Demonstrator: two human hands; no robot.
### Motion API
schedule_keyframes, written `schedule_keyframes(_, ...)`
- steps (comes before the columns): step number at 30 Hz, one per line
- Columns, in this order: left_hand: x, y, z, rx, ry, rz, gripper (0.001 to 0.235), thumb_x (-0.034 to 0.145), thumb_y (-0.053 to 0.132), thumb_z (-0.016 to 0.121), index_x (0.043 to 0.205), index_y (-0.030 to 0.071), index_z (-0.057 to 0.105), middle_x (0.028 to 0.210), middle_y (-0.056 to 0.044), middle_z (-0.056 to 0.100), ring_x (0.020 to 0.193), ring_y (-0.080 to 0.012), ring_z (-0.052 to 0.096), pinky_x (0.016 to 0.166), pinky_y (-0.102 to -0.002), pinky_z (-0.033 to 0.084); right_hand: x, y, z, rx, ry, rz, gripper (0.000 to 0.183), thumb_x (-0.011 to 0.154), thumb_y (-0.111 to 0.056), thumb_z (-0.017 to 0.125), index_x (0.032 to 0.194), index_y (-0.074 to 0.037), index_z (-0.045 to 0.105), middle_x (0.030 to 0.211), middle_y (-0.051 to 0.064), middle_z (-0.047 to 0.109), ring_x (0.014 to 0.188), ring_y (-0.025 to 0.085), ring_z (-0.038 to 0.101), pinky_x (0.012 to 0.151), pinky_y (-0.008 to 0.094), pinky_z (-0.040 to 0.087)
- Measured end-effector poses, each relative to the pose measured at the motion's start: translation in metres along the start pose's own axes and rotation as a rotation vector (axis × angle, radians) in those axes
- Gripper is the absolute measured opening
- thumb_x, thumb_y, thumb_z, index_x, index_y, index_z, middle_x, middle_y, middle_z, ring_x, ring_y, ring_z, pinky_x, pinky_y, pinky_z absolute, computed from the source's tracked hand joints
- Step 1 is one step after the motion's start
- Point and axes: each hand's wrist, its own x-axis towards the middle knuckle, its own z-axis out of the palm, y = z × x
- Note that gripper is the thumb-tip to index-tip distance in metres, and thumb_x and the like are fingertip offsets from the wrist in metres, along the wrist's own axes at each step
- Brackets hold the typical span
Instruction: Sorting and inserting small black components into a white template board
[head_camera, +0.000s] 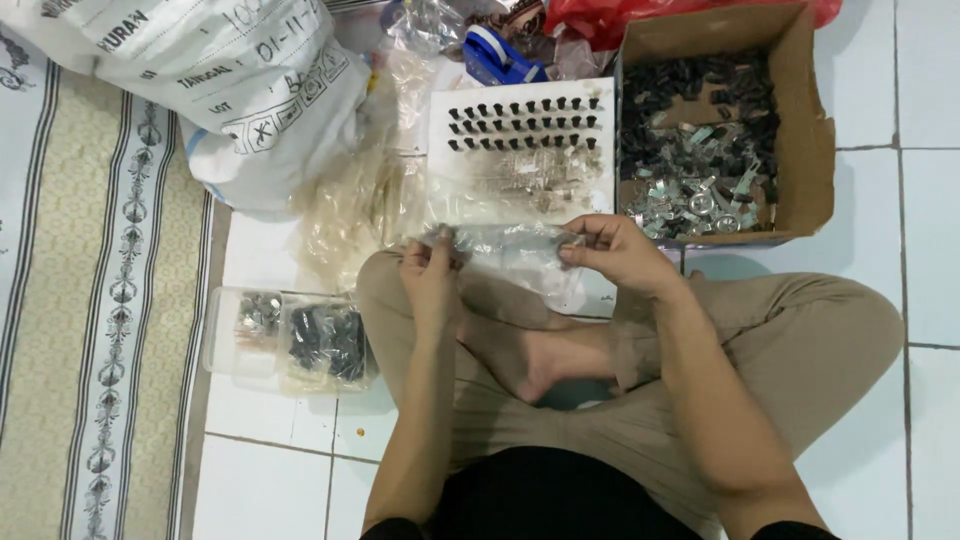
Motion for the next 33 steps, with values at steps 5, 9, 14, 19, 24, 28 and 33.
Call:
schedule_keyframes(5,-0.055,0.016,0.001,0.674,0.005,0.496,0.075,0.099,0.032,0.073,0.153,0.004,0.029,0.146,-0.023,0.032,0.133,-0.039,0.036,0.115,-0.053,0.026,-0.003,-0.015,0.009,-0.189,0.115,-0.026,0.029,0.081,0.001,0.079,0.11,0.001,0.075,0.077,0.005,0.072,0.068,0.009,0.064,0.065,0.024,0.053)
schedule_keyframes(9,-0.084,0.018,0.015,0.924,-0.434,0.782,0.057,0.073,0.053,0.081,0.112,0.015,0.063,0.109,-0.009,0.056,0.101,-0.0318,0.059,0.087,-0.041,0.042,-0.004,-0.023,0.021,-0.364,0.142,-0.058,0.031,0.084,-0.006,0.075,0.115,-0.009,0.075,0.067,0.0,0.068,0.061,0.008,0.056,0.058,0.024,0.046)
schedule_keyframes(14,-0.088,-0.035,0.024,0.563,-0.631,0.441,0.032,0.078,0.029,0.088,0.1,0.009,0.072,0.087,-0.007,0.073,0.076,-0.0216,0.07,0.071,-0.03,0.054,-0.006,-0.015,0.024,-0.282,0.141,-0.085,0.021,0.09,-0.012,0.074,0.11,-0.007,0.076,0.065,-0.002,0.065,0.061,0.006,0.052,0.057,0.021,0.042)
schedule_keyframes(19,-0.081,-0.053,0.02,0.37,-0.579,0.123,0.006,0.093,0.007,0.074,0.099,0.005,0.075,0.079,-0.01,0.072,0.08,-0.0146,0.064,0.072,-0.036,0.057,0.003,0.024,0.003,0.006,0.018,-0.016,0.046,0.086,-0.003,0.077,0.13,-0.001,0.065,0.068,0.003,0.067,0.062,0.011,0.068,0.063,0.022,0.056)
schedule_keyframes(24,-0.073,-0.048,0.012,0.272,-0.447,-0.06,0.004,0.09,0.0,0.073,0.092,0.002,0.071,0.08,-0.009,0.069,0.077,-0.0159,0.064,0.071,-0.035,0.059,0.0,0.029,0.005,0.034,-0.056,0.031,0.052,0.083,0.001,0.082,0.132,-0.002,0.064,0.083,0.003,0.076,0.073,0.008,0.068,0.071,0.022,0.055)
schedule_keyframes(28,-0.074,-0.047,0.017,0.089,-0.257,-0.219,0.011,0.1,0.012,0.067,0.095,0.003,0.062,0.083,-0.003,0.054,0.078,-0.0142,0.058,0.072,-0.033,0.059,0.0,0.044,0.004,0.02,-0.092,0.085,0.051,0.081,0.004,0.08,0.13,0.0,0.064,0.086,0.006,0.077,0.074,0.01,0.069,0.07,0.023,0.058)
schedule_keyframes(33,-0.058,-0.069,0.007,0.054,-0.25,-0.168,0.008,0.103,0.012,0.063,0.099,0.006,0.063,0.073,0.0,0.055,0.067,-0.0094,0.055,0.067,-0.025,0.047,-0.001,0.019,0.014,-0.206,0.142,0.085,0.041,0.073,0.003,0.077,0.114,-0.002,0.074,0.084,0.009,0.073,0.074,0.015,0.067,0.065,0.026,0.055)
